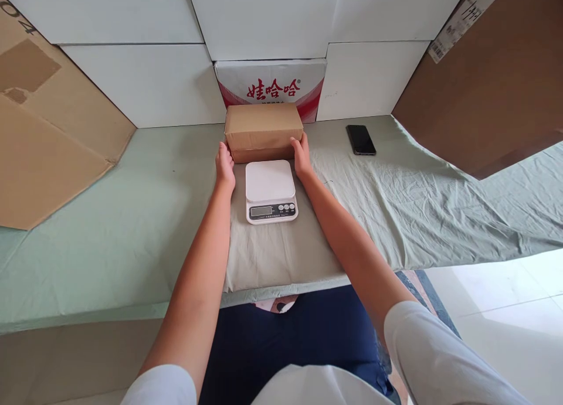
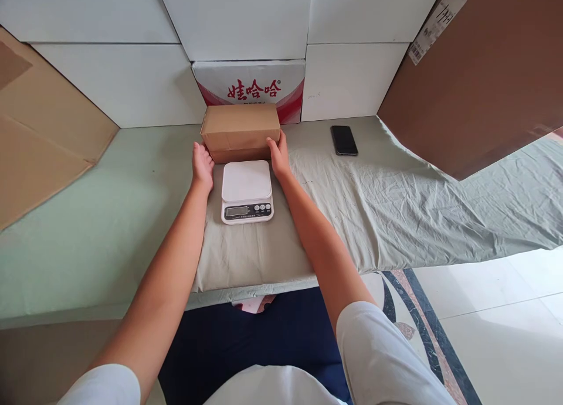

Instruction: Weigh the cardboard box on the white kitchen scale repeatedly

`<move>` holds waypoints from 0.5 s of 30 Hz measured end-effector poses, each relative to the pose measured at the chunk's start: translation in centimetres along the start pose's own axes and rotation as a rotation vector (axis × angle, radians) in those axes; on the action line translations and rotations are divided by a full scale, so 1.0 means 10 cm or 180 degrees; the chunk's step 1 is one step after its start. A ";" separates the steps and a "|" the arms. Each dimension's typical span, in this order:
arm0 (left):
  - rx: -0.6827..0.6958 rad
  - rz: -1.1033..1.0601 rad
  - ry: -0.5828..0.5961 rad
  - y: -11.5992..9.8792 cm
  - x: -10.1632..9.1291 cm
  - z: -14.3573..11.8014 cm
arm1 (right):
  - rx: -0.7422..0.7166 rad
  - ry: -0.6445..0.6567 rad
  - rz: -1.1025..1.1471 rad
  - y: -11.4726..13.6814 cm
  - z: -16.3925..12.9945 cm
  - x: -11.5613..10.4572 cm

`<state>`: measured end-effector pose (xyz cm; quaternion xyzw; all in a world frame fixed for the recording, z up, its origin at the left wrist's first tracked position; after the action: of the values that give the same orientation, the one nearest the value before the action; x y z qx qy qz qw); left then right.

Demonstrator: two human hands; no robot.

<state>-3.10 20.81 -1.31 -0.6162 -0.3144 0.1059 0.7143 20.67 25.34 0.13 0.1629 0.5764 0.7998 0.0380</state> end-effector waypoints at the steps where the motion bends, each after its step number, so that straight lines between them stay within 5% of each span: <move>1: 0.0033 0.0004 -0.0007 0.00 0.00 0.00 | 0.0033 -0.0027 -0.0014 0.00 0.00 -0.01; 15: 0.0167 0.0120 0.0090 0.01 -0.03 0.05 | 0.0083 -0.0053 0.0042 -0.03 0.01 -0.02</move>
<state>-3.53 21.06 -1.51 -0.6045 -0.2897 0.1189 0.7325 20.85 25.49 -0.19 0.1738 0.5853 0.7911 0.0354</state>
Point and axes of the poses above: each hand's wrist, its own z-axis towards the middle knuckle, its own x-axis out of the palm, y = z × x, the point moved 4 cm from there along z, towards the middle knuckle, and after that the axes turned 14 degrees about -y, right-handed, at the moved point
